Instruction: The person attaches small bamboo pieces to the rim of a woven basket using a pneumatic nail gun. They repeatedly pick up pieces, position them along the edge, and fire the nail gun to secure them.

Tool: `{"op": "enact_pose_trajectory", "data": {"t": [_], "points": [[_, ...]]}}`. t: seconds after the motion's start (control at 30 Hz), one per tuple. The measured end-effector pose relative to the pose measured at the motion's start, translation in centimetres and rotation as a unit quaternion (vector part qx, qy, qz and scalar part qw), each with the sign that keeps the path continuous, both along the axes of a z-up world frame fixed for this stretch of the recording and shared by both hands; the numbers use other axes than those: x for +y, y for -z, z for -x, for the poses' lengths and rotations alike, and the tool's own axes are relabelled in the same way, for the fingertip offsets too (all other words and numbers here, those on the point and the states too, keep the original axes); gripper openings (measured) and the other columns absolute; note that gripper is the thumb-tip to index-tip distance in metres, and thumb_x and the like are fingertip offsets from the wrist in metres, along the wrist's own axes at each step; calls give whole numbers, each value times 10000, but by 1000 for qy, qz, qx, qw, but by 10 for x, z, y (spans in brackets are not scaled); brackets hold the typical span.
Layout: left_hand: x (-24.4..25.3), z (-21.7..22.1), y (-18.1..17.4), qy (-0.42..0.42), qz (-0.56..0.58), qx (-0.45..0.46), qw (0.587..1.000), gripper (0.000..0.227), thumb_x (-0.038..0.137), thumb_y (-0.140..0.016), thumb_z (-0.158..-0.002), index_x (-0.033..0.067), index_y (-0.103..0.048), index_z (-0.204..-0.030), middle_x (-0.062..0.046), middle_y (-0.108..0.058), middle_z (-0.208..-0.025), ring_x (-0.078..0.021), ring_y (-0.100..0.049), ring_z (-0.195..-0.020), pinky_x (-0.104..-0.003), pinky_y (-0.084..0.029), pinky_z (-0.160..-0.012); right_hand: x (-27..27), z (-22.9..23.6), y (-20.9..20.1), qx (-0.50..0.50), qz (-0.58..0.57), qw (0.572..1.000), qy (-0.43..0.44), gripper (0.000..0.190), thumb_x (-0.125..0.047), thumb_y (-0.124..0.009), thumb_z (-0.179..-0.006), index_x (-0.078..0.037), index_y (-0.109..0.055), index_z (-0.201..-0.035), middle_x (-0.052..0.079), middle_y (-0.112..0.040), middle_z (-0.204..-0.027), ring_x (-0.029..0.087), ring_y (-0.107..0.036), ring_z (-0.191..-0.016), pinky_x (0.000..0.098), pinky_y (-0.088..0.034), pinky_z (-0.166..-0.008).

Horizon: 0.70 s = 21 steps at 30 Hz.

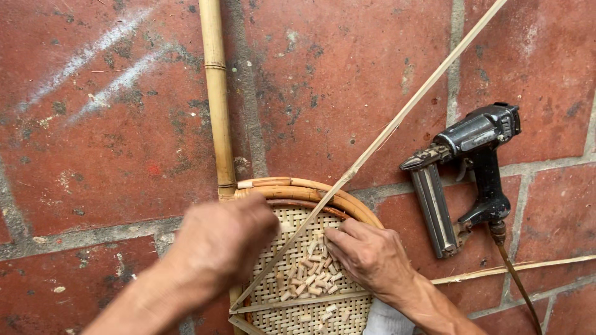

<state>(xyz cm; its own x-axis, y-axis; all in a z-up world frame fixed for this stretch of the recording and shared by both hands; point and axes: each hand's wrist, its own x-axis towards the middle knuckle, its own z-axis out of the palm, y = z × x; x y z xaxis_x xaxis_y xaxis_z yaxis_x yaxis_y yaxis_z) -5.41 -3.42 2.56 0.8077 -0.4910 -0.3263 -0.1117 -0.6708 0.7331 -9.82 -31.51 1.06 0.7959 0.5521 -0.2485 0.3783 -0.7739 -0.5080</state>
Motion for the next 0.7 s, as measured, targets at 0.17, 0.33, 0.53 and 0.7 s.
{"op": "enact_pose_trajectory", "data": {"t": [0.17,0.33,0.53,0.7], "points": [[-37,63,13,98,44,123,987,146,146,-595,-1016,56,-661,-921,-95,-667,-854,-241,-708,-730,-378,-613,-626,-2,-7,-6,27,-59,998,18,96,-91,-783,-816,-38,-707,-843,59,-711,-823,175,-697,-706,341,-570,-542],[-12,56,29,-67,180,33,981,115,124,-665,-948,25,-713,-915,-93,-689,-818,-223,-691,-700,-357,-604,-585,10,-33,-36,183,-255,935,167,143,-39,-711,-860,6,-736,-994,84,-746,-867,161,-723,-704,297,-596,-578],[22,-13,23,-156,-39,-125,979,137,175,-664,-1014,86,-755,-1066,-79,-716,-910,-232,-630,-833,-388,-527,-664,77,-89,-8,71,-180,979,61,146,-99,-708,-907,-35,-766,-1025,88,-775,-872,170,-748,-695,307,-585,-577],[38,-9,36,-90,-49,-275,956,205,98,-695,-837,120,-787,-1020,-178,-464,-1500,-389,-346,-1407,-556,-302,-1058,102,-112,25,49,-80,996,-6,177,-211,-745,-876,-53,-774,-950,115,-722,-853,266,-702,-784,416,-565,-705]]}}
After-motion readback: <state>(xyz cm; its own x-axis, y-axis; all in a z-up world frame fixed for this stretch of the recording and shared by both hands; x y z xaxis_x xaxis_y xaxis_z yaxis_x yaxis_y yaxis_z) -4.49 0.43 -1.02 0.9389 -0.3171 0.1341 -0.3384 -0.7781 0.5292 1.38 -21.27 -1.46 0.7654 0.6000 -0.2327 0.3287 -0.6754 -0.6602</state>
